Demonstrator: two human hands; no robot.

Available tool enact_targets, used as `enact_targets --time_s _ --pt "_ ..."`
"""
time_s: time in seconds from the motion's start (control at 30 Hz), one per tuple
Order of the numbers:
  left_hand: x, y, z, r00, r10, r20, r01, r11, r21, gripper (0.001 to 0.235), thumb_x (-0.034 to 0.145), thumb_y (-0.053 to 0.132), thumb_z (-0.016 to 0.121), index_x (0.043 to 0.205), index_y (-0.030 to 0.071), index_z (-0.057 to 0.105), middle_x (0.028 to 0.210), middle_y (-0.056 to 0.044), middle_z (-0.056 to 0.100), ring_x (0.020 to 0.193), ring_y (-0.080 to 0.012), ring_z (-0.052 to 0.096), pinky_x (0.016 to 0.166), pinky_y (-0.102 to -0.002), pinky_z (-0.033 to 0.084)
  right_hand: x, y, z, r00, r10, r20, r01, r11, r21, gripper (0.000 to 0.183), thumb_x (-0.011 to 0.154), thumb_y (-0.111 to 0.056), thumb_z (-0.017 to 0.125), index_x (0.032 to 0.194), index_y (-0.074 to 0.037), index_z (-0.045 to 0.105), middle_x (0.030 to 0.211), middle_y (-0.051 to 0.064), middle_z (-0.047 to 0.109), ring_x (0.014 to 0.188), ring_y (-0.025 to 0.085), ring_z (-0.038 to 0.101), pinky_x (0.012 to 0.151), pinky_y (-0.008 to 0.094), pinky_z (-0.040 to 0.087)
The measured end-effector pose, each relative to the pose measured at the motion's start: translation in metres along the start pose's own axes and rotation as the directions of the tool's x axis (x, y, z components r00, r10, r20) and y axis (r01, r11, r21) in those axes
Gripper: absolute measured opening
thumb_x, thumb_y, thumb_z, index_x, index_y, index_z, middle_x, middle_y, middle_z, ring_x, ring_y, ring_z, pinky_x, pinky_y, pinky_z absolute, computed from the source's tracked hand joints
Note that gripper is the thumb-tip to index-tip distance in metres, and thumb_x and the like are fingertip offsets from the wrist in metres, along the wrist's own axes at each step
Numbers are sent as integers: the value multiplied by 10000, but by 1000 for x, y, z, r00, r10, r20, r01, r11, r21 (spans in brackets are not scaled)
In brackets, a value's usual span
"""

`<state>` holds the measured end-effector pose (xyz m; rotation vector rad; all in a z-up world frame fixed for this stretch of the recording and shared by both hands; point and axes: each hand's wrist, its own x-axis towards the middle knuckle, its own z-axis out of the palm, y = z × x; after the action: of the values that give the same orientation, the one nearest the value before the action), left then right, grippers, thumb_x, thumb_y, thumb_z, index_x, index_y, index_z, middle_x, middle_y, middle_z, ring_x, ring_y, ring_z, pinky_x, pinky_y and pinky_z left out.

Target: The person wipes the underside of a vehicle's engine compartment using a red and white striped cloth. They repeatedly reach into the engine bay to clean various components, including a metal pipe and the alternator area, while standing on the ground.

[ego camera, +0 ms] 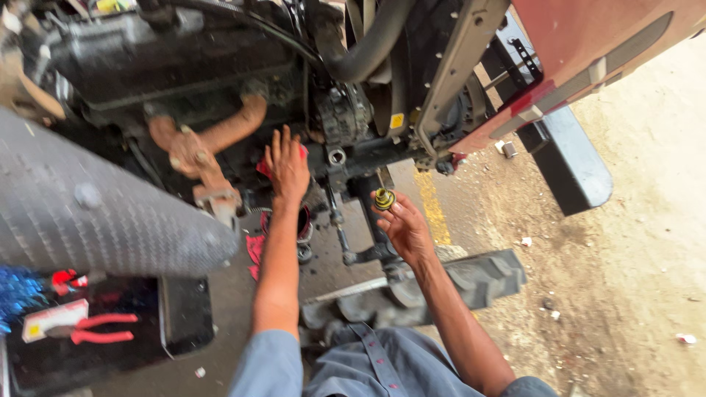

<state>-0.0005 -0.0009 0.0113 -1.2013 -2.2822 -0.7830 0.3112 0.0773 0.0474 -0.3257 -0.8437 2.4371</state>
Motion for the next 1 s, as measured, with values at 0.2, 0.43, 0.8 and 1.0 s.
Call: enact_targets --time_s 0.2,0.43,0.8,1.0 --pt "-59 33 -31 978 -206 -36 190 948 -257 388 1054 214 578 1407 54 576 1491 -191 550 1390 -395 494 1116 -504 389 -40 -16 -29 997 70 35 -72 994 76 378 972 -170 681 1312 -48 571 1240 95 679 1149 226 672 869 313 564" --pt "-204 96 -80 700 -610 372 524 85 -847 329 1121 281 527 1271 6 628 1189 -113 680 1084 -205 658 999 -351 495 -56 10 -45 955 294 41 -297 952 81 367 962 -193 663 1290 -42 596 1161 85 712 1047 218 696 845 326 573" --pt "-307 138 -225 566 -680 466 206 -431 -878 390 1057 282 519 1326 11 595 1294 -92 679 1194 -183 651 1035 -365 505 -101 78 19 822 519 233 -538 843 20 300 967 -215 678 1221 -65 629 1114 82 717 985 224 709 800 328 562" --pt "-393 108 -281 505 -758 411 131 -404 -905 330 1051 226 558 1272 -11 614 1194 -113 710 1089 -214 682 975 -385 530 -158 149 53 756 595 272 -633 771 74 301 996 -237 664 1244 -70 631 1101 95 717 931 230 709 787 343 572"
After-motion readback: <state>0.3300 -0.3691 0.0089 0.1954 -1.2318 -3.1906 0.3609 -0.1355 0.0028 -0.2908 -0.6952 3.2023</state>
